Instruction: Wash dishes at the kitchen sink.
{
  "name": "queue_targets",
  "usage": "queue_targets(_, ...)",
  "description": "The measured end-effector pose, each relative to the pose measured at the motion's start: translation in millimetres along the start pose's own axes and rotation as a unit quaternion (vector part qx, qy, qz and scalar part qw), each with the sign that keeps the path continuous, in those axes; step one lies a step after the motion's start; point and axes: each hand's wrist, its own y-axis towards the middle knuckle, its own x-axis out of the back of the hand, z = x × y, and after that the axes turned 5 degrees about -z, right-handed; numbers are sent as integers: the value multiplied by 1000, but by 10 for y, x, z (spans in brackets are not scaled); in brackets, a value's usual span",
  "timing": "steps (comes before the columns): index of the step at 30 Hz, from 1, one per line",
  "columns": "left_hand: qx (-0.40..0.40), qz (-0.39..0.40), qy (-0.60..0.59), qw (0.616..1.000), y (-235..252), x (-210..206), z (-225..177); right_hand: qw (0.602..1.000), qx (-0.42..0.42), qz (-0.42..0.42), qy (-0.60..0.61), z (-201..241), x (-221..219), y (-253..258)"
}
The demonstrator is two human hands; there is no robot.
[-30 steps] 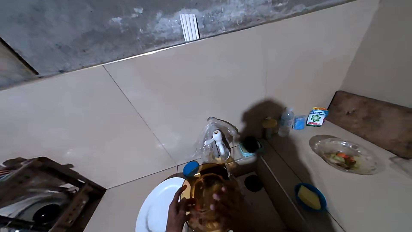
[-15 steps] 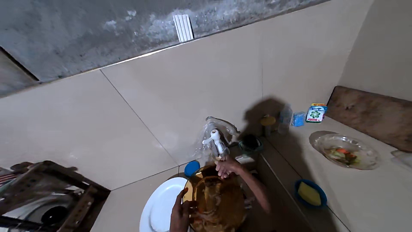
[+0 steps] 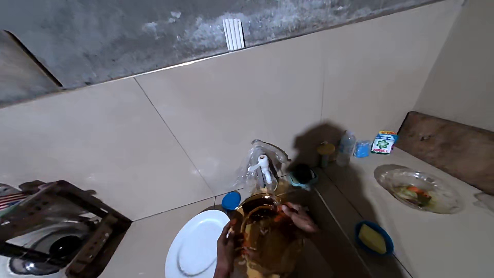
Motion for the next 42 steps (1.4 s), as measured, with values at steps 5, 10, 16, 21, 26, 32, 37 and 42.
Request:
queue_targets(5,-69,-16,297,952,75,-723,65,988,-29,-121,-92,67,212,-114)
queue_targets(10,-315,63,423,847,-571,-1509,116,973,5,-218,-76,34,201,-313)
queue_targets(16,-378,-5,398,836,-67,-1565,730,963,-16,-236,-131,168,423,-732)
queue_targets(21,-397,78,413,816,-351,-1698,591,961,-31,-227,-155,95,481,-738)
queue_targets(26,-459,41,359,812,-54,-1817,507,970,-18,-202,-137,90,428,-922)
queue_targets(32,-443,62,377,811,-167,-1838,289,969,-10,-206,-138,55,420,-909)
queue_targets(37,-463,10,376,802,139,-1859,353,967,24,-205,-147,39,390,-980)
queue_targets(42,-316,-29,425,848,181,-1430,471,955,20,-255,-147,3,545,-977)
